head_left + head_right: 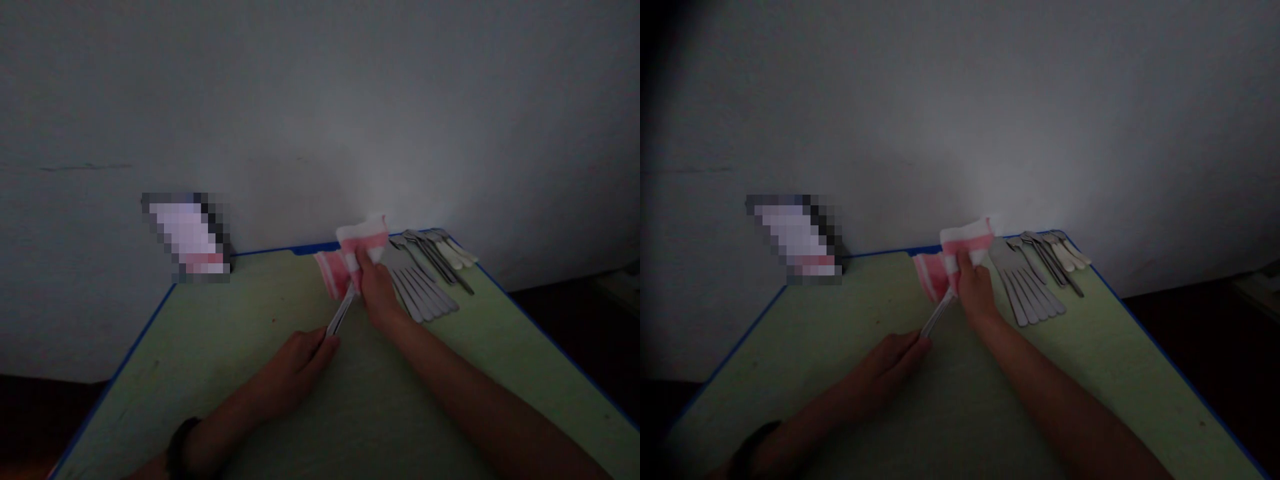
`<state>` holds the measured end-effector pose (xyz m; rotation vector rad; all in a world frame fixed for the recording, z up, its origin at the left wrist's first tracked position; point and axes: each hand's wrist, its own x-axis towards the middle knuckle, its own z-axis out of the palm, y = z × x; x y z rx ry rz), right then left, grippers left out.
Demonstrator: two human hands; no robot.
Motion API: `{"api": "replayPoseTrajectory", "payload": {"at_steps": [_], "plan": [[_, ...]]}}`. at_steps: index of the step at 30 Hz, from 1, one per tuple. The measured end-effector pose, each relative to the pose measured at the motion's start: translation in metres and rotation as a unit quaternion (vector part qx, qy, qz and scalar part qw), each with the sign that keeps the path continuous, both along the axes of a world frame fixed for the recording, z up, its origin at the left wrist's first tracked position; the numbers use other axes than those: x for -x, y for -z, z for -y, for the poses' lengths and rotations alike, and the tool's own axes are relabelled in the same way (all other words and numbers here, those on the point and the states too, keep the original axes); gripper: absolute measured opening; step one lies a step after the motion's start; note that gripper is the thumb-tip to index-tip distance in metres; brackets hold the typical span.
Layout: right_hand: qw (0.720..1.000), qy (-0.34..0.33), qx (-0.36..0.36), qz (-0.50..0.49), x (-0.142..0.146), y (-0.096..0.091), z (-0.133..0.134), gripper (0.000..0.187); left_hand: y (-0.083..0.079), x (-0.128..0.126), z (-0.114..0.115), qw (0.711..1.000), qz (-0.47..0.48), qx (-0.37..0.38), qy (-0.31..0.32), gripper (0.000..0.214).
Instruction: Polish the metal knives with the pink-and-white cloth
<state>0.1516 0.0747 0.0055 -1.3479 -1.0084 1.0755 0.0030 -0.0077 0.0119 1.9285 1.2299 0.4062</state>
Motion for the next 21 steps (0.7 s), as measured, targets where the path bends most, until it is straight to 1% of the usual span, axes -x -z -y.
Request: {"api": "replayPoseTrajectory", "payload": {"at_steps": [3, 5, 7, 9, 11, 13, 14, 17, 19, 21], "plan": [[0.999, 0.038, -0.015, -0.014, -0.015, 0.001, -0.016, 0.050, 0.001, 0.000, 0.003, 0.999, -0.023, -0.037, 0.018, 0.036], [0.997, 0.068, -0.020, -0.036, -0.023, 0.003, -0.026, 0.050, 0.002, -0.001, 0.004, 0.998, -0.031, -0.046, 0.027, 0.035], [0.994, 0.094, -0.028, -0.037, -0.028, 0.004, -0.029, 0.050, 0.002, -0.001, 0.005, 0.998, -0.036, -0.043, 0.027, 0.036], [0.994, 0.102, -0.028, -0.005, -0.025, 0.005, -0.025, 0.052, 0.003, -0.001, 0.006, 0.999, -0.029, -0.031, 0.023, 0.037], [0.997, 0.071, -0.018, 0.039, -0.015, 0.005, -0.013, 0.055, 0.005, -0.001, 0.005, 1.000, -0.004, -0.013, 0.012, 0.038], [0.998, 0.008, -0.006, 0.067, 0.000, 0.006, 0.001, 0.056, 0.007, 0.000, 0.004, 0.999, 0.032, 0.010, -0.012, 0.039], [0.997, -0.007, -0.004, 0.071, 0.007, 0.006, 0.007, 0.055, 0.008, 0.001, 0.003, 0.998, 0.047, 0.019, -0.028, 0.039], [0.996, -0.030, -0.001, 0.082, 0.019, 0.003, 0.017, 0.054, 0.008, 0.002, 0.001, 0.997, 0.053, 0.022, -0.059, 0.038], [0.995, -0.031, -0.005, 0.096, 0.016, -0.001, 0.014, 0.056, 0.006, 0.002, 0.000, 0.998, 0.036, 0.016, -0.053, 0.037], [0.994, -0.008, -0.010, 0.111, 0.006, -0.005, 0.006, 0.057, 0.004, 0.003, 0.001, 0.999, 0.021, 0.010, -0.035, 0.038]]}}
